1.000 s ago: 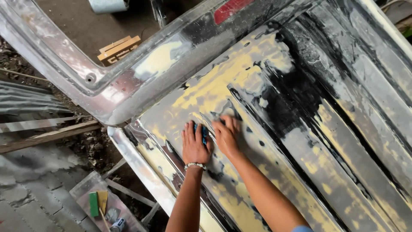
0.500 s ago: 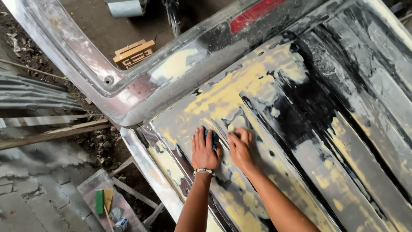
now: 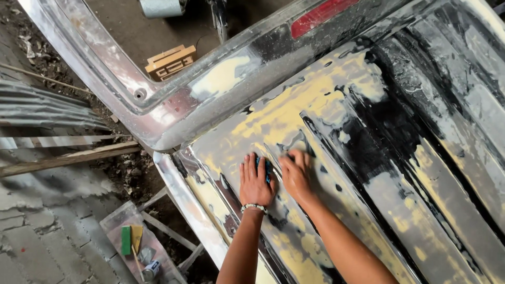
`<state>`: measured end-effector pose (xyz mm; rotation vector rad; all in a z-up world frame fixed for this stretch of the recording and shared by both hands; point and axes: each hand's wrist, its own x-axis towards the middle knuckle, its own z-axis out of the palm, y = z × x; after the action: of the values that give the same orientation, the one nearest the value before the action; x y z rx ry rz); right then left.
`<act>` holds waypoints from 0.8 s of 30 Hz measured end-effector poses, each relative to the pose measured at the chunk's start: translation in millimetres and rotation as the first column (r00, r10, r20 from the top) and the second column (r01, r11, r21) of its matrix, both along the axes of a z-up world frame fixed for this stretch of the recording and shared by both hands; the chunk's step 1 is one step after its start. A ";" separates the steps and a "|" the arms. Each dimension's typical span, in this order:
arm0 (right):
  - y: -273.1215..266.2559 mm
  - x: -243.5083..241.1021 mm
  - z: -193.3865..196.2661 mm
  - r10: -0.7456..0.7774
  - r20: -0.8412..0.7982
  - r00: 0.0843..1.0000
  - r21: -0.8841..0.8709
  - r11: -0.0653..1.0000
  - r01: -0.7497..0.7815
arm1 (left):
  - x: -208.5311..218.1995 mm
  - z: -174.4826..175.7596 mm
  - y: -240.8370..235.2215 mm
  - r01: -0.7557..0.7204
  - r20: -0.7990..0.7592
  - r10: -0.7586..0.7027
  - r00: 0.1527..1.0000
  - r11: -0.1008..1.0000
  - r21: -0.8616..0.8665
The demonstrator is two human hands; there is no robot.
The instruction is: The person is sanding a car body panel that has been covered with yellow body filler to smooth the surface.
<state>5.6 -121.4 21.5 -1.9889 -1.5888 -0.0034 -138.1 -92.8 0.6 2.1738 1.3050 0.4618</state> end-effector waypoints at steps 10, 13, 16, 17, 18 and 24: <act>-40.5 -5.9 -4.2 -0.124 0.012 0.992 -0.017 0.992 0.124 | 0.1 -2.2 -1.6 -0.003 0.011 0.003 1.000 1.000 0.030; -11.9 -6.0 1.0 -0.112 0.046 0.993 -0.023 0.993 0.113 | 0.1 5.5 0.7 0.029 0.018 -0.030 0.999 0.999 0.021; 47.1 -6.1 12.9 -0.023 0.067 0.997 0.025 0.999 0.021 | 0.6 -5.9 -3.5 -0.010 0.012 0.009 1.000 0.997 0.070; 43.0 -7.3 8.9 -0.028 0.064 0.998 0.021 0.999 0.026 | 0.1 -2.7 -2.5 -0.005 0.009 0.004 1.000 0.998 0.066; 39.9 -8.8 5.0 -0.061 0.017 0.998 0.016 0.998 0.060 | -0.7 0.5 -0.5 -0.007 0.008 0.006 1.000 0.998 0.059; -14.9 -7.1 -11.6 -0.115 0.053 0.992 0.027 0.993 0.113 | 3.5 -1.1 1.0 -0.023 0.031 0.021 0.999 0.998 0.051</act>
<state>-1.4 -136.4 9.9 -2.0739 -1.4989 -0.1218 -134.7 -91.8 -0.5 2.1878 1.3150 0.5406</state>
